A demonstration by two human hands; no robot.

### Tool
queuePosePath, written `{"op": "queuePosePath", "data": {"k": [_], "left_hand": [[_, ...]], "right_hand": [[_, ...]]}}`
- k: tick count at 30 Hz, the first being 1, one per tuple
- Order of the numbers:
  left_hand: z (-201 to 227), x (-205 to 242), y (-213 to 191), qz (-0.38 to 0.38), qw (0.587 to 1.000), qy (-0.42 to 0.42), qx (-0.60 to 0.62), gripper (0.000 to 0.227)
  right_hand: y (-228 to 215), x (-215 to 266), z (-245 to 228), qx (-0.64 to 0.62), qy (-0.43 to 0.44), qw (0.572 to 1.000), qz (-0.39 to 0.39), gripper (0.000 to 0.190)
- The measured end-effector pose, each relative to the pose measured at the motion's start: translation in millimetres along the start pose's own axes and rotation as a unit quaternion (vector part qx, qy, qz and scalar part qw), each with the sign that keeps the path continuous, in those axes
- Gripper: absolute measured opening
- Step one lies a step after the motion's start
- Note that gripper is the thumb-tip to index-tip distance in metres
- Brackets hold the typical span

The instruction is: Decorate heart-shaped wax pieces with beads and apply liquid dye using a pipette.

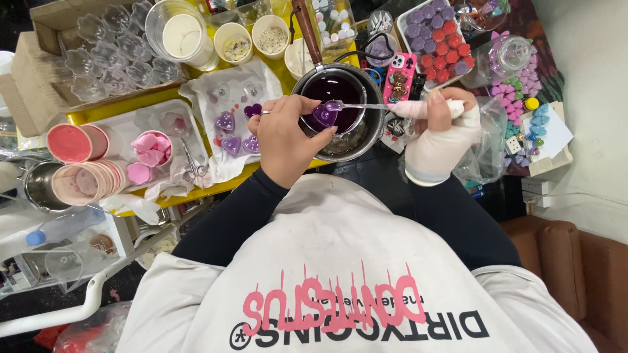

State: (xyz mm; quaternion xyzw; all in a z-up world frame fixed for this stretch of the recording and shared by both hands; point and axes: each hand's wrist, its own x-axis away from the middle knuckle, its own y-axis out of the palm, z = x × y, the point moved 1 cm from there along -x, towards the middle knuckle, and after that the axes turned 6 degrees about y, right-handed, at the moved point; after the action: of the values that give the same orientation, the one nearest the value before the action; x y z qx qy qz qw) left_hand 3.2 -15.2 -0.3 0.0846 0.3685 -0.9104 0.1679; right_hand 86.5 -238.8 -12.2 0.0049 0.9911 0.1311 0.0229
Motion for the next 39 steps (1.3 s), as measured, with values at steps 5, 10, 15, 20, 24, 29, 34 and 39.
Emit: {"op": "queuePosePath", "data": {"k": [5, 10, 15, 20, 24, 29, 34, 39], "left_hand": [[0, -3, -1, -0.004, 1.0, -0.01, 0.009, 0.041], [-3, -4, -2, 0.007, 1.0, 0.0, 0.001, 0.042], [-6, -2, -3, 0.007, 1.0, -0.013, 0.007, 0.043], [-7, -3, -6, 0.009, 1.0, -0.012, 0.001, 0.043], [-10, 0, -8, 0.009, 1.0, -0.009, -0.01, 0.041], [-9, 3, -13, 0.006, 1.0, -0.009, -0.01, 0.04], [-9, 7, -19, 0.013, 1.0, -0.018, -0.007, 0.04], [-10, 11, -24, 0.004, 1.0, -0.015, -0.015, 0.041]], "right_hand": [[9, 11, -12, 0.008, -0.062, 0.997, -0.032, 0.007], [-17, 5, 1, 0.055, -0.171, 0.971, -0.16, 0.01], [-19, -9, 14, 0.135, -0.351, 0.903, -0.21, 0.016], [0, 0, 1, 0.005, -0.105, 0.993, -0.053, 0.007], [-1, -14, -2, -0.038, -0.056, 0.998, -0.012, 0.008], [-22, -26, 43, 0.003, -0.078, 0.997, -0.03, 0.007], [-12, -19, 61, 0.035, -0.038, 0.996, -0.067, 0.006], [-6, -16, 80, 0.05, 0.027, 0.998, -0.024, 0.01]]}}
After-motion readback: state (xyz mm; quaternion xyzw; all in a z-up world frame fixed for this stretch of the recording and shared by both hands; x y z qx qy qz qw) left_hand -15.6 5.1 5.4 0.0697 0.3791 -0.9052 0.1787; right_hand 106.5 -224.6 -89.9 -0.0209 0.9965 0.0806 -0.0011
